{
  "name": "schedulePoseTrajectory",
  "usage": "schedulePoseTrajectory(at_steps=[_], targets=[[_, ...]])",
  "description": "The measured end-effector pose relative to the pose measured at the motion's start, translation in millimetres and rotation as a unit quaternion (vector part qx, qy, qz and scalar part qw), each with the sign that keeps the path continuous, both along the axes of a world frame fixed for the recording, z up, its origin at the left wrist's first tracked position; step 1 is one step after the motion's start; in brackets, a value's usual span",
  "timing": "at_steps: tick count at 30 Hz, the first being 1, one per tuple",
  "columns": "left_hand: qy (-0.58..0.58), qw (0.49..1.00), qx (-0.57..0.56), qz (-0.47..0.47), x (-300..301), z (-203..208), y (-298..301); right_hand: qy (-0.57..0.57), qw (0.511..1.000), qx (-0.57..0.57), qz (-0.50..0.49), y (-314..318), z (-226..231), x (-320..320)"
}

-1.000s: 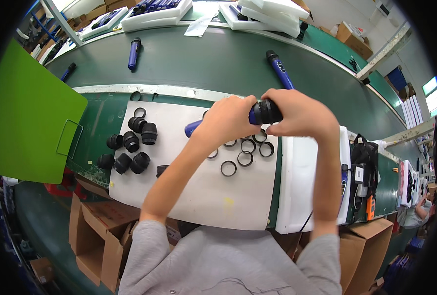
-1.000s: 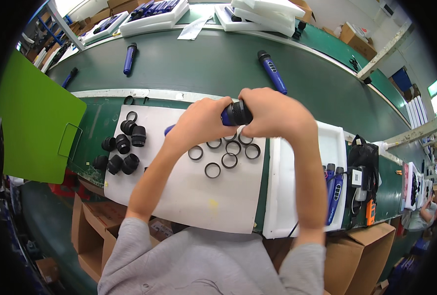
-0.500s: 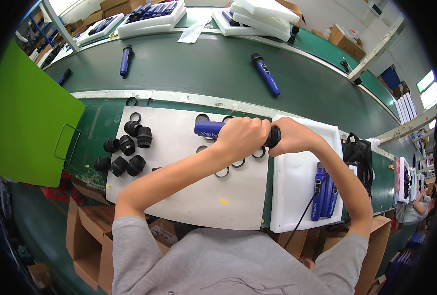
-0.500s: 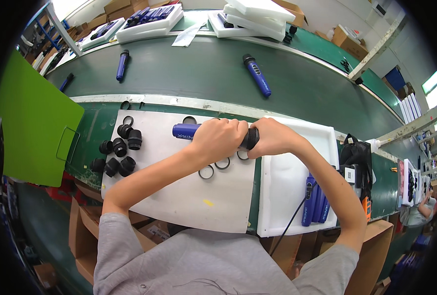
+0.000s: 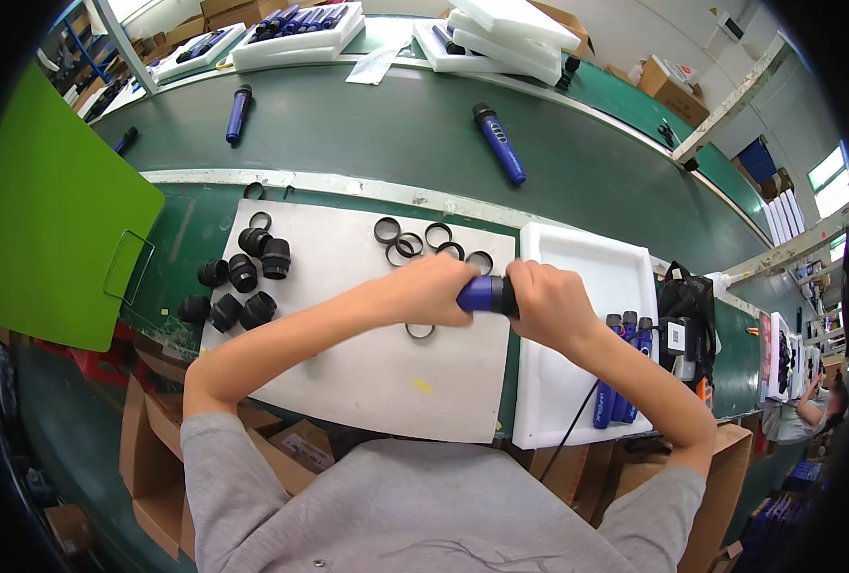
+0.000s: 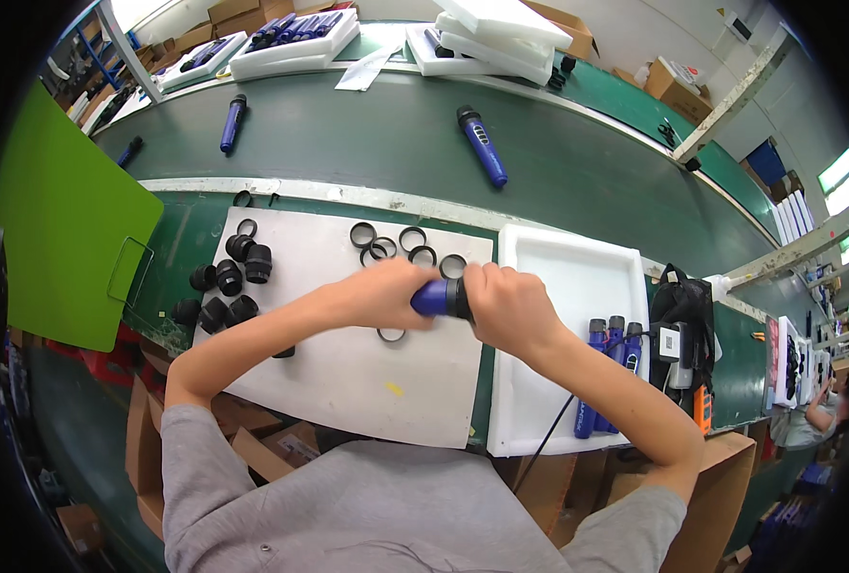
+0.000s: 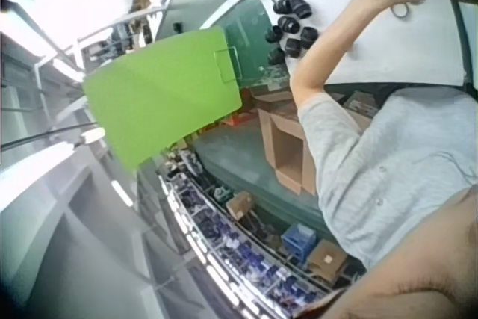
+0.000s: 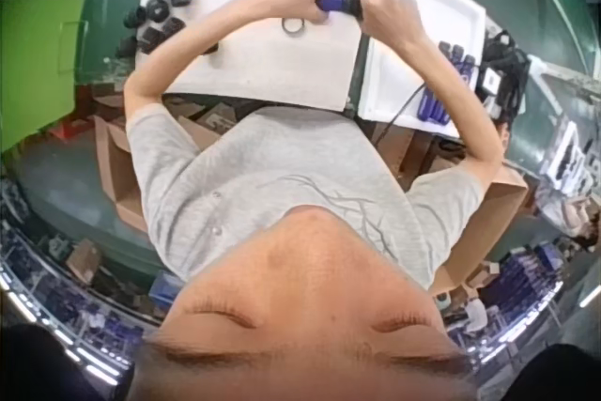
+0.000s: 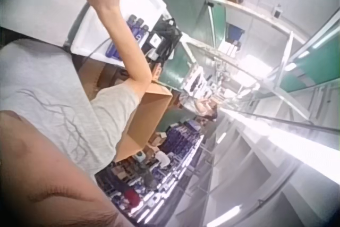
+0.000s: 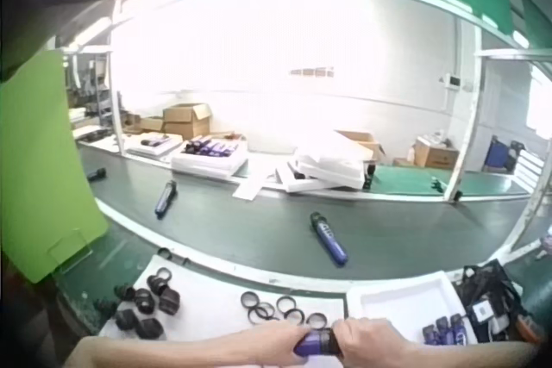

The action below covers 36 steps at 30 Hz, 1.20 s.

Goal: The person assembles blue handheld microphones by hand at a workbench. They pick up a blue microphone body, attach a black mesh grille, and then screw on a black base cap. The person repeats this process for multiple units, placing the finished microphones on the table.

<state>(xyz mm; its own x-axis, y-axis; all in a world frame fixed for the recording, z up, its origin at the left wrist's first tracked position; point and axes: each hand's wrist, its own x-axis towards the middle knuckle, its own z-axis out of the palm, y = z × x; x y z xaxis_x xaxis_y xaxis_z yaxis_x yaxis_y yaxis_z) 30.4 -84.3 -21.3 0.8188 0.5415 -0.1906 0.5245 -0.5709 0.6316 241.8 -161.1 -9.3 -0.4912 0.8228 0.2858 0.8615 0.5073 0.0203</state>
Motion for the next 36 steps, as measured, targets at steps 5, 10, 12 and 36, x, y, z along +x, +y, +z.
schedulePoseTrajectory(at_steps=[5,10,12,36], targets=[[-0.029,0.899,0.434,0.049,7,-27,-6,0.141,0.900,-0.394,-0.123,41,17,4],[-0.095,0.926,0.364,0.029,-6,-15,-4,0.100,0.974,-0.184,-0.086,20,6,-8],[-0.023,0.998,0.060,-0.005,-13,3,-1,0.065,0.998,0.005,0.027,11,-6,-10],[-0.015,0.911,0.412,0.012,4,-11,-17,0.188,0.905,-0.380,-0.048,36,10,-2]])
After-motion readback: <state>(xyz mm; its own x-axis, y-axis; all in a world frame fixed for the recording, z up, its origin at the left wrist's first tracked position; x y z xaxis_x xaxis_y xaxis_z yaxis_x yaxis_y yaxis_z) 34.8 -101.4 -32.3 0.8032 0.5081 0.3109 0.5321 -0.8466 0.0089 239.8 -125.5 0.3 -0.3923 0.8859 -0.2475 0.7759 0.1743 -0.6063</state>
